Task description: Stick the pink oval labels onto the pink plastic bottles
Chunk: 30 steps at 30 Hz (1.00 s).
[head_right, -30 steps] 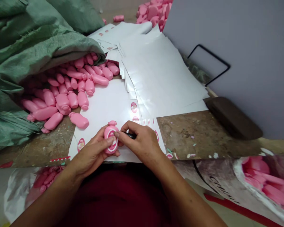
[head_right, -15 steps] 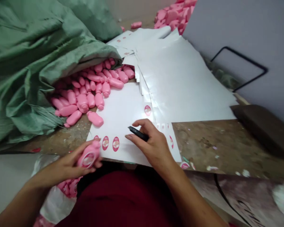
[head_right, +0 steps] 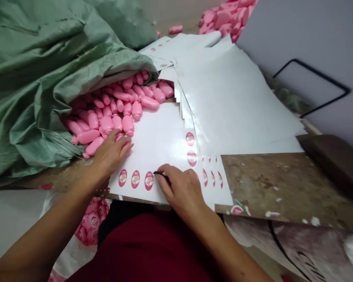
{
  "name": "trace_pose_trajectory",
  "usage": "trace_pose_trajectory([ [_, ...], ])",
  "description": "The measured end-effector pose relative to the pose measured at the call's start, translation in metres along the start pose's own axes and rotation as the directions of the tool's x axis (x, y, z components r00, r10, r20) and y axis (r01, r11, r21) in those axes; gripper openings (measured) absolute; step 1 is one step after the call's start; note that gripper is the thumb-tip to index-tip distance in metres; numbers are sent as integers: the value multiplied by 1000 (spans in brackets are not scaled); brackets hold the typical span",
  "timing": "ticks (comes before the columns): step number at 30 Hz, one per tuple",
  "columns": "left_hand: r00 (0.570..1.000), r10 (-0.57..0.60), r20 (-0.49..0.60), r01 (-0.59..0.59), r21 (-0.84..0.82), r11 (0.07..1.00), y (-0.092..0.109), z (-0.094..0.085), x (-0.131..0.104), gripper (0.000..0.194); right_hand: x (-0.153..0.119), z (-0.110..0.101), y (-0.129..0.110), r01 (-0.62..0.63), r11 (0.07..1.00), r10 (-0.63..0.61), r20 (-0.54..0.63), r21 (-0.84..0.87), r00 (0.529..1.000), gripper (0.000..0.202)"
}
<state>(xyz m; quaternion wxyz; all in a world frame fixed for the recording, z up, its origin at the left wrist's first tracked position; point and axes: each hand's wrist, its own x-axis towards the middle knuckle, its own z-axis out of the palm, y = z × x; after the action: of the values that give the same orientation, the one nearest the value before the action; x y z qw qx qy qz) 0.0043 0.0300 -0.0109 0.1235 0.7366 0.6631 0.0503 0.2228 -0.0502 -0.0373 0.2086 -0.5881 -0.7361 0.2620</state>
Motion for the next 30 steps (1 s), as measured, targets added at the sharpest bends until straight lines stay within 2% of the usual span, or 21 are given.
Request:
trace_pose_trajectory([
  [3,992,31,-124,-45,-117,992,-2,10,-3,34,-1,5,6,36,995,-40,-39,-97,998,19],
  [5,981,50,-189,-114,-342,933,3,15,-13,41,-2,7,9,47,991,-54,-55,-124,997,18],
  [6,982,32,-187,-125,-512,850,8,17,-18,48,-2,7,9,53,989,-63,-67,-137,996,18],
  [7,989,-10,-146,-96,-697,710,15,20,-23,57,-2,7,9,64,987,-76,-77,-149,994,17],
  [8,996,-61,-66,-26,-860,509,23,23,-27,65,-3,7,8,77,984,-92,-88,-162,992,17],
  [9,993,-106,44,73,-955,288,30,27,-30,71,-3,8,6,92,980,-111,-100,-175,989,17],
  [10,978,-131,160,174,-980,101,37,31,-32,73,-4,8,5,107,977,-130,-111,-187,985,17],
  [11,957,-144,250,248,-968,-37,41,35,-32,71,-4,9,3,122,972,-148,-122,-200,982,17],
  [12,940,-154,304,286,-950,-127,45,39,-32,66,-4,10,2,132,968,-162,-131,-215,978,17],
  [13,931,-166,324,295,-939,-178,46,42,-31,61,-4,11,1,139,963,-174,-138,-232,975,17],
  [18,935,-167,312,273,-936,-224,44,45,-29,60,-5,16,-2,132,942,-190,-166,-307,968,17],
  [27,942,-144,305,283,-947,-153,42,47,-30,54,-8,20,-3,123,941,-187,-181,-315,966,20],
  [30,946,-127,298,276,-947,-161,42,48,-30,52,-5,20,-2,115,950,-172,-182,-289,968,18],
])
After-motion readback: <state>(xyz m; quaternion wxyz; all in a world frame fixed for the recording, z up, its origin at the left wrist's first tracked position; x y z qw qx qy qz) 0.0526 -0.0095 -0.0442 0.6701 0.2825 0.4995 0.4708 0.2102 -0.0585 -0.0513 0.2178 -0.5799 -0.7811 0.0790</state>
